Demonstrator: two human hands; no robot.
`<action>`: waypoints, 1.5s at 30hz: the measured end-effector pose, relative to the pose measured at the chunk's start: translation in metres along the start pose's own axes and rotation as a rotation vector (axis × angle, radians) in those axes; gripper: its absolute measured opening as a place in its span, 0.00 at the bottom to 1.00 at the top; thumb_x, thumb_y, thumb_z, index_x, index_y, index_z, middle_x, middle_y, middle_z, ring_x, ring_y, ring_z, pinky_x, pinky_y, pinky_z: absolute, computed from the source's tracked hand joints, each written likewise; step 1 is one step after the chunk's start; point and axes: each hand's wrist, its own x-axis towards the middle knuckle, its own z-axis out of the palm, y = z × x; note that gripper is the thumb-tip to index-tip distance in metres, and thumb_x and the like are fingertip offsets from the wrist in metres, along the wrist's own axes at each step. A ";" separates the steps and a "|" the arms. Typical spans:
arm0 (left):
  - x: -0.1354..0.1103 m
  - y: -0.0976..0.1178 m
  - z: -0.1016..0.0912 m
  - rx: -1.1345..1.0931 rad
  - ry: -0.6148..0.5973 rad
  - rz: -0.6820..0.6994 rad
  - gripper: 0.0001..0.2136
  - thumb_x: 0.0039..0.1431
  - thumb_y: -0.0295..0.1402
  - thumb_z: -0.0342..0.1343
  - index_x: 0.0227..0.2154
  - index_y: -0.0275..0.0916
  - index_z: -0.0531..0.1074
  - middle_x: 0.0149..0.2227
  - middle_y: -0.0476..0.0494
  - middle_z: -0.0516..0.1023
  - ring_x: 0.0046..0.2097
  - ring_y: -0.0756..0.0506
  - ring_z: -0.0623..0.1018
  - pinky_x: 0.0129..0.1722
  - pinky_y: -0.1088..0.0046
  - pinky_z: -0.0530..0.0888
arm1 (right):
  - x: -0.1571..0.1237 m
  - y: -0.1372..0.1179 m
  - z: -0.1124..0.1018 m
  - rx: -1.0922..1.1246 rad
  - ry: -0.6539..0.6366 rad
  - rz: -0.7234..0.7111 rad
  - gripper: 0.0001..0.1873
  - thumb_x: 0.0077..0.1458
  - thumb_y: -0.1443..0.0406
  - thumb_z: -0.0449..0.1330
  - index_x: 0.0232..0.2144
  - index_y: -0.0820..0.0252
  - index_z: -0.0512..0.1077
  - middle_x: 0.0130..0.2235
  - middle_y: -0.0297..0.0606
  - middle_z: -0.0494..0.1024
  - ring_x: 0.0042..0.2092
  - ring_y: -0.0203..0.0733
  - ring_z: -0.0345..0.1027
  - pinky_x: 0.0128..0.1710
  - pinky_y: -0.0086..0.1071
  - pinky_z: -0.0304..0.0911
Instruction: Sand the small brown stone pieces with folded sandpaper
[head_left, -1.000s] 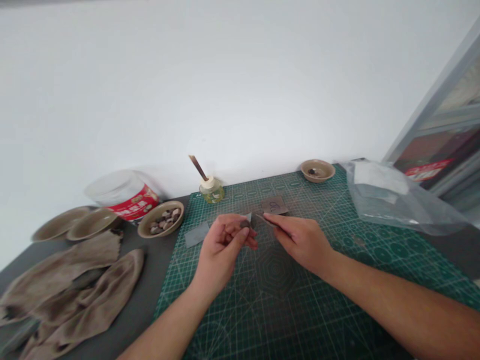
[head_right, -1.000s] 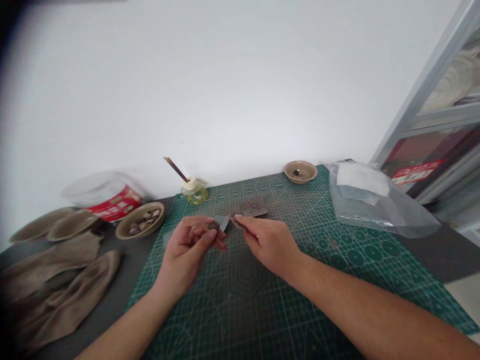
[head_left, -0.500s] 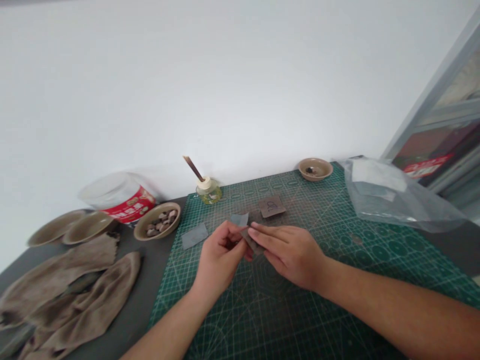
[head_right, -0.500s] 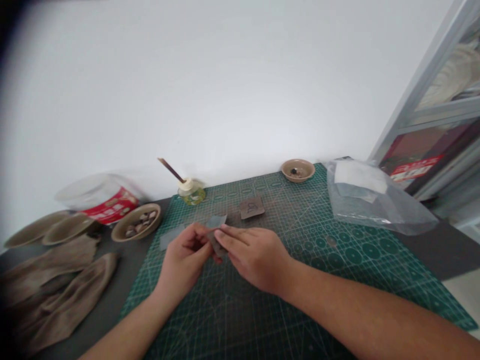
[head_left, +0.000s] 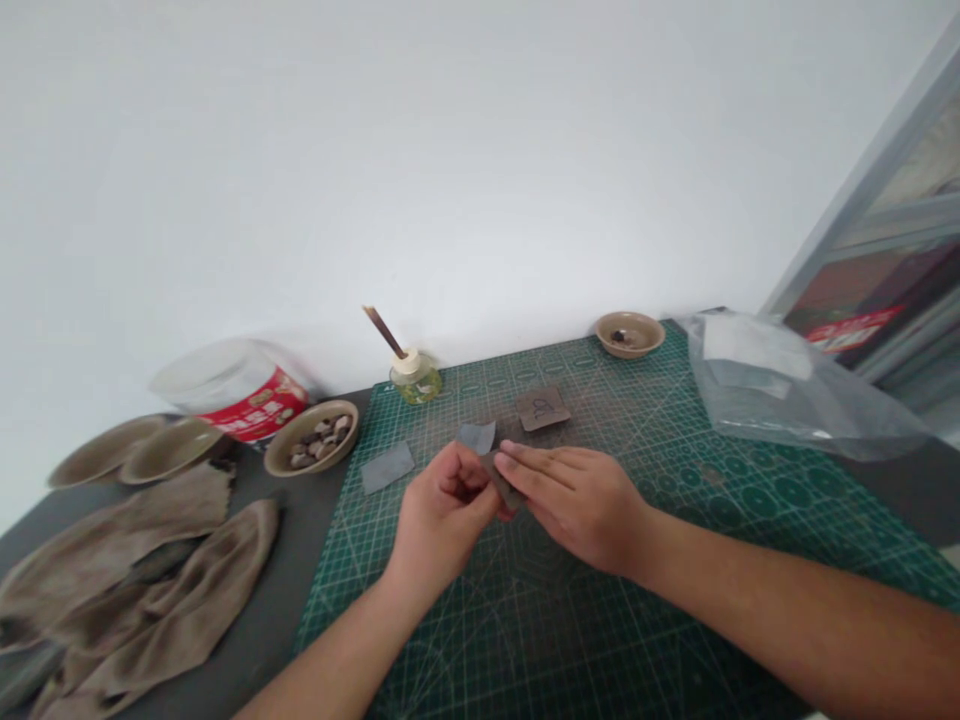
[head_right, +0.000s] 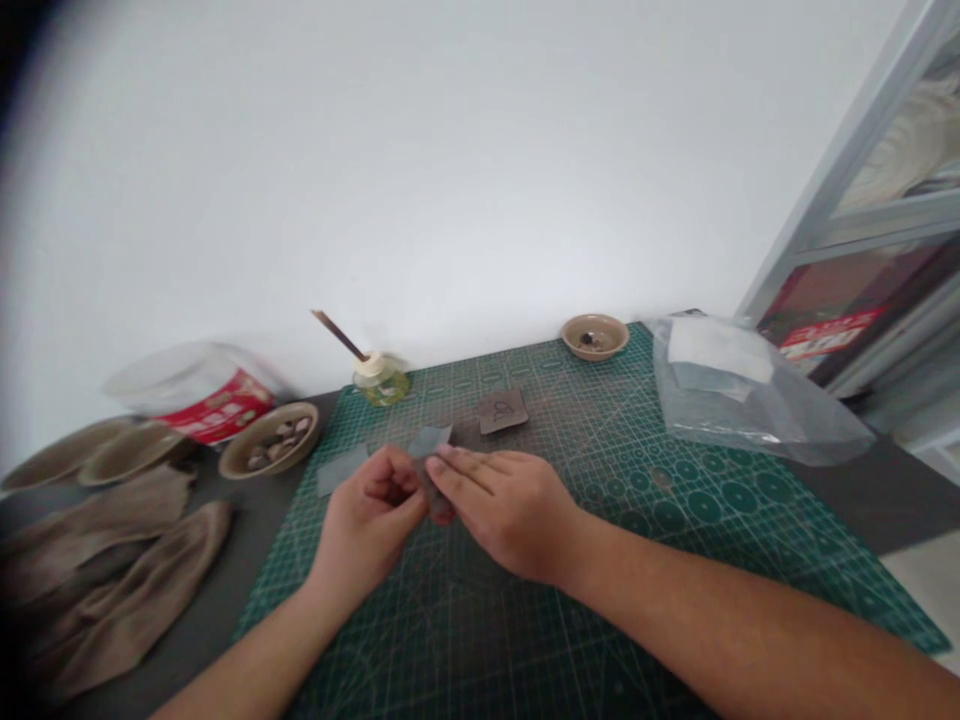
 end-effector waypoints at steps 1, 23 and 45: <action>0.000 0.000 0.000 0.003 -0.003 0.001 0.09 0.53 0.25 0.59 0.25 0.40 0.63 0.20 0.53 0.76 0.23 0.49 0.77 0.24 0.76 0.73 | 0.000 0.000 0.000 -0.002 -0.001 -0.007 0.19 0.64 0.70 0.52 0.56 0.67 0.67 0.56 0.46 0.74 0.55 0.42 0.70 0.52 0.36 0.70; 0.004 -0.006 0.000 -0.008 -0.044 -0.046 0.09 0.53 0.27 0.59 0.27 0.40 0.63 0.21 0.52 0.76 0.25 0.49 0.77 0.26 0.74 0.73 | -0.001 0.003 -0.003 0.363 -0.004 0.250 0.21 0.61 0.69 0.56 0.56 0.53 0.70 0.55 0.34 0.75 0.54 0.39 0.71 0.55 0.32 0.68; 0.000 -0.010 -0.007 0.014 0.036 0.016 0.09 0.52 0.27 0.61 0.27 0.41 0.64 0.22 0.53 0.75 0.24 0.49 0.76 0.24 0.74 0.72 | -0.004 0.007 -0.006 0.119 -0.029 0.136 0.19 0.61 0.70 0.55 0.54 0.57 0.71 0.54 0.39 0.75 0.52 0.40 0.73 0.51 0.32 0.70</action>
